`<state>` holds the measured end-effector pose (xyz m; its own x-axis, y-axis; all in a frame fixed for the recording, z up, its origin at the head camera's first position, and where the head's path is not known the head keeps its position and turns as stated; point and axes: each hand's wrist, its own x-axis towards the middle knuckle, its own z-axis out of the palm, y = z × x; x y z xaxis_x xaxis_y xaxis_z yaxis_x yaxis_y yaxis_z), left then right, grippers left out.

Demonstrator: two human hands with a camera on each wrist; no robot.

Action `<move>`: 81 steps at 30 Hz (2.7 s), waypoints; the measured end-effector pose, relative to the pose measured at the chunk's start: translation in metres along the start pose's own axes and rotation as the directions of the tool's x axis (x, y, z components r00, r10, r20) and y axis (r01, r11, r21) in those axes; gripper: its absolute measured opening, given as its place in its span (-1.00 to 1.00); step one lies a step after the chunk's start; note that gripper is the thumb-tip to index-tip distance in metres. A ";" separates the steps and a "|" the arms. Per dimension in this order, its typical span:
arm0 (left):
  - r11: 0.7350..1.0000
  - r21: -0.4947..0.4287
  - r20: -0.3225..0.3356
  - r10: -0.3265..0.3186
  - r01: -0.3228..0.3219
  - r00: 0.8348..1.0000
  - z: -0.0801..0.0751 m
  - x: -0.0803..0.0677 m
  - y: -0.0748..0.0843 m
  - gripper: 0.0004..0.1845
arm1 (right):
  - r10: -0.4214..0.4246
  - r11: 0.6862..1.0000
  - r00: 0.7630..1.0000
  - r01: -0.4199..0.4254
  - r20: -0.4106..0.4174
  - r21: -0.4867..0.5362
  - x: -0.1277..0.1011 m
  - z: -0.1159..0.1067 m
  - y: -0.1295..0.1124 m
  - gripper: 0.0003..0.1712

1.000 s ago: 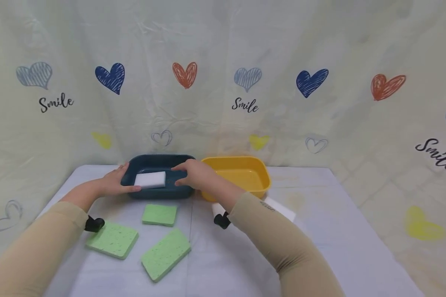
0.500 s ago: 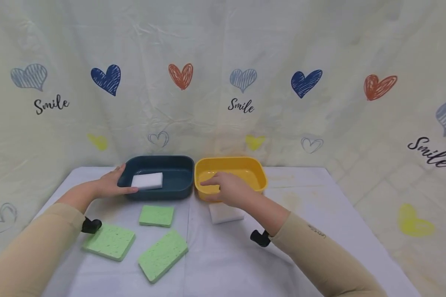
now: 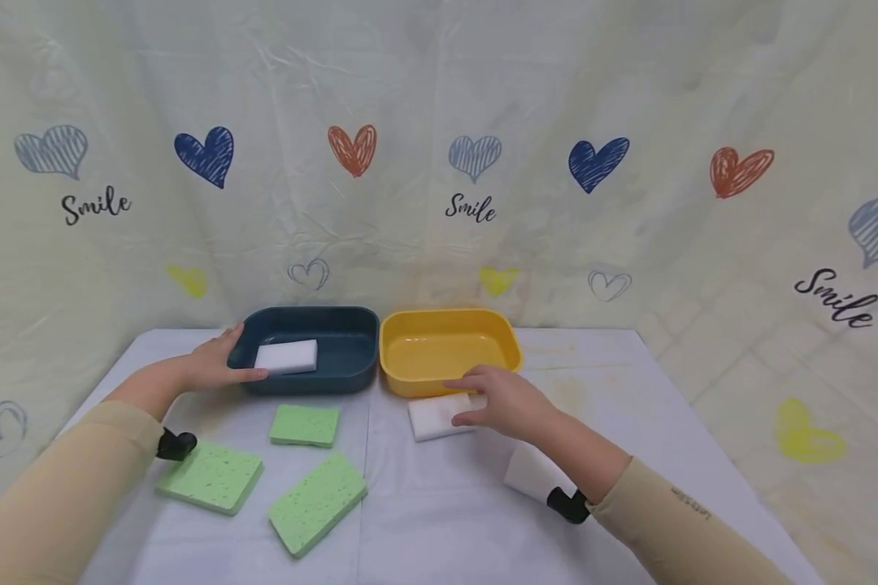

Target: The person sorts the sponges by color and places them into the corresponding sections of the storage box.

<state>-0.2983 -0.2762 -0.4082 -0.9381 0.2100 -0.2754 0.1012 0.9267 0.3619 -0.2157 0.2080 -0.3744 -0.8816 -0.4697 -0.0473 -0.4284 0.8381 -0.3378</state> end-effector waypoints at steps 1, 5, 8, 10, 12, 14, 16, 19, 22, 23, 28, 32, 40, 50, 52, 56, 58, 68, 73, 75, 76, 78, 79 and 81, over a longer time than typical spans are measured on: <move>1.000 0.000 -0.001 0.001 -0.001 1.000 0.000 0.000 0.000 0.39 | -0.012 1.000 1.000 0.012 0.001 -0.014 -0.001 0.002 0.002 -0.34; 1.000 -0.008 0.004 -0.003 0.003 1.000 -0.001 -0.001 0.001 0.40 | -0.048 0.996 0.998 0.050 0.034 -0.071 -0.001 0.012 0.010 -0.37; 1.000 -0.003 0.000 0.003 -0.003 1.000 -0.002 -0.001 0.000 0.40 | -0.063 0.991 0.996 0.069 0.057 -0.111 0.000 0.019 0.014 -0.36; 1.000 0.003 -0.003 0.006 -0.006 1.000 -0.002 0.000 -0.001 0.39 | -0.074 0.989 0.995 0.081 0.064 -0.126 0.002 0.022 0.017 -0.36; 1.000 0.007 -0.005 0.008 -0.008 1.000 -0.001 0.001 -0.001 0.39 | -0.078 0.986 0.994 0.088 0.074 -0.145 0.004 0.026 0.019 -0.36; 1.000 0.006 -0.005 0.011 -0.011 1.000 -0.001 0.001 -0.002 0.39 | -0.082 0.982 0.993 0.095 0.084 -0.160 0.007 0.029 0.022 -0.36; 1.000 0.005 -0.005 0.012 -0.012 1.000 -0.001 0.002 -0.002 0.39 | -0.082 0.980 0.992 0.098 0.097 -0.175 0.009 0.031 0.024 -0.35; 1.000 0.007 -0.006 0.017 -0.017 1.000 -0.002 0.002 -0.001 0.39 | -0.095 0.972 0.990 0.115 0.105 -0.206 0.012 0.033 0.026 -0.34; 1.000 0.009 -0.005 0.018 -0.018 1.000 -0.002 0.002 -0.001 0.39 | -0.118 0.960 0.988 0.140 0.104 -0.242 0.016 0.034 0.027 -0.32; 1.000 0.004 -0.005 0.017 -0.017 1.000 -0.002 0.002 0.000 0.40 | -0.127 0.956 0.987 0.149 0.103 -0.253 0.017 0.034 0.028 -0.31; 1.000 -0.001 -0.010 0.011 -0.011 1.000 -0.001 0.002 -0.002 0.41 | -0.151 0.951 0.984 0.171 0.095 -0.257 0.020 0.034 0.028 -0.29; 1.000 -0.002 -0.011 0.017 -0.017 1.000 -0.003 -0.001 0.002 0.38 | -0.133 0.961 0.988 0.149 0.082 -0.233 0.022 0.035 0.026 -0.25; 1.000 -0.006 -0.007 0.012 -0.012 1.000 -0.001 -0.003 0.003 0.37 | -0.093 0.966 0.992 0.110 0.081 -0.234 0.023 0.038 0.026 -0.28; 1.000 -0.009 -0.008 0.010 -0.010 1.000 -0.001 -0.004 0.002 0.38 | -0.123 0.952 0.992 0.127 0.032 -0.277 0.019 0.040 0.024 -0.36; 1.000 -0.011 -0.007 0.011 -0.011 1.000 0.000 -0.003 0.001 0.38 | -0.131 0.957 0.991 0.133 0.025 -0.260 0.020 0.040 0.023 -0.36; 1.000 -0.017 -0.005 0.010 -0.010 1.000 -0.001 -0.003 0.001 0.39 | -0.110 0.975 0.993 0.116 0.043 -0.187 0.020 0.039 0.021 -0.36; 1.000 -0.020 -0.003 0.007 -0.007 1.000 0.000 -0.003 0.001 0.39 | -0.088 0.981 0.994 0.097 0.063 -0.166 0.020 0.039 0.019 -0.36; 1.000 -0.022 -0.005 0.005 -0.005 1.000 0.000 -0.001 0.001 0.39 | -0.126 0.971 0.990 0.136 0.061 -0.196 0.022 0.041 0.016 -0.38; 1.000 -0.019 -0.002 0.006 -0.006 1.000 0.000 -0.002 0.001 0.39 | -0.142 0.966 0.986 0.156 0.083 -0.207 0.024 0.041 0.015 -0.33; 1.000 -0.017 -0.005 0.012 -0.012 1.000 -0.001 -0.002 0.001 0.38 | -0.121 0.968 0.988 0.139 0.100 -0.211 0.025 0.042 0.014 -0.32; 1.000 -0.017 -0.007 0.013 -0.013 1.000 -0.001 -0.003 0.002 0.38 | -0.112 0.966 0.988 0.134 0.106 -0.219 0.026 0.043 0.014 -0.32; 1.000 -0.020 -0.008 0.013 -0.014 1.000 0.000 -0.002 0.002 0.38 | -0.102 0.963 0.988 0.128 0.117 -0.237 0.027 0.044 0.013 -0.32; 1.000 -0.020 -0.009 0.014 -0.014 1.000 0.000 -0.002 0.002 0.38 | -0.101 0.961 0.987 0.128 0.121 -0.244 0.027 0.044 0.013 -0.33; 1.000 -0.021 -0.008 0.011 -0.011 1.000 0.001 -0.001 0.002 0.38 | -0.106 0.957 0.986 0.136 0.128 -0.255 0.027 0.044 0.013 -0.35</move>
<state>-0.2964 -0.2739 -0.4080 -0.9397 0.2173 -0.2639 0.1045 0.9177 0.3834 -0.2363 0.1943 -0.4218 -0.7984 -0.5876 -0.1314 -0.5806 0.8092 -0.0904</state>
